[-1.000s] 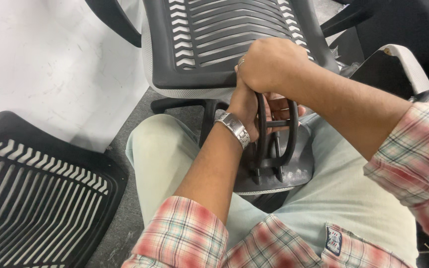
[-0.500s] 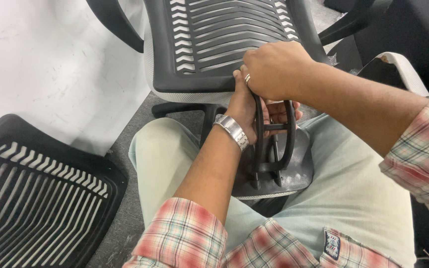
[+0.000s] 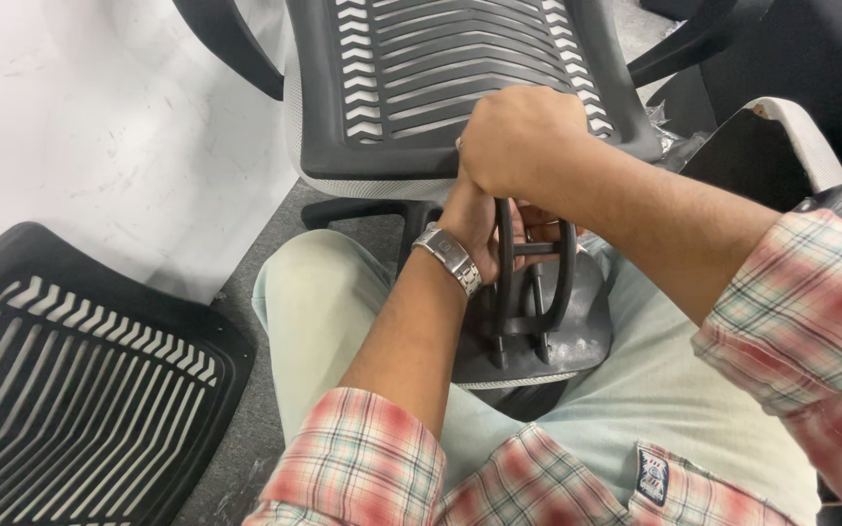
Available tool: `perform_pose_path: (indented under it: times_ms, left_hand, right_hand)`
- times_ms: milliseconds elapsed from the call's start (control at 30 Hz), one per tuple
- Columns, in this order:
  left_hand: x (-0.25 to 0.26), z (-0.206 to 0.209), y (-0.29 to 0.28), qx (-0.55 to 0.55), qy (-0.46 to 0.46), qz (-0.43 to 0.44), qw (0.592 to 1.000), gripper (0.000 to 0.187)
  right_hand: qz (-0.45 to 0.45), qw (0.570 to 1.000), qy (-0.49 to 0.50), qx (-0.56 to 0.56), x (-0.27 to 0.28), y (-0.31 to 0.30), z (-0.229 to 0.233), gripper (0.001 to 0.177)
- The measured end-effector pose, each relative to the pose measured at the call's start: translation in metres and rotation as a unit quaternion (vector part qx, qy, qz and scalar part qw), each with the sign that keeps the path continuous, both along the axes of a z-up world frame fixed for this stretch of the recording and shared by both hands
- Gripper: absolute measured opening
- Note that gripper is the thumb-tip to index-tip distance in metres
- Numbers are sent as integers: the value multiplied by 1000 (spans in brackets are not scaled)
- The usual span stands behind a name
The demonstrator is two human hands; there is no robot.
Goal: The person assembles an office chair by attaching a black plastic base to the underside of the chair seat. They insert screws by hand and then use a screwdriver to tighten them, securing the base to the seat.
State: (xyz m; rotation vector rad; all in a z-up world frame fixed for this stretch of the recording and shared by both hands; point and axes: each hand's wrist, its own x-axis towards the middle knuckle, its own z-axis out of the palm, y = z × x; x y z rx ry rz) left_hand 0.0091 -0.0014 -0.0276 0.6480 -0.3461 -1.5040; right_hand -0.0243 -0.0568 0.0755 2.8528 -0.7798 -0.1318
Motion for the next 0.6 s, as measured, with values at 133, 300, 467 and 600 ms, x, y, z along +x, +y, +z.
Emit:
perform_pose_path:
  times_ms: [133,300,467,600]
  left_hand:
    - [-1,7,5,64,11,34,997,109]
    - [-3,10,5,93,60,79,991,97]
    - [-9,18,18,164,-46,253,952,56]
    - [-28,30,28,221,-286,448,818,41]
  right_hand:
    - [6,1000,10,19,-15,-6,3,36]
    - [-12,978,-156,139,-40,-16,-2,49]
    - [-41,911,-305,275,-70,-35,-10,38]
    - [-103,716,-454,520,-102,-41,-23,32]
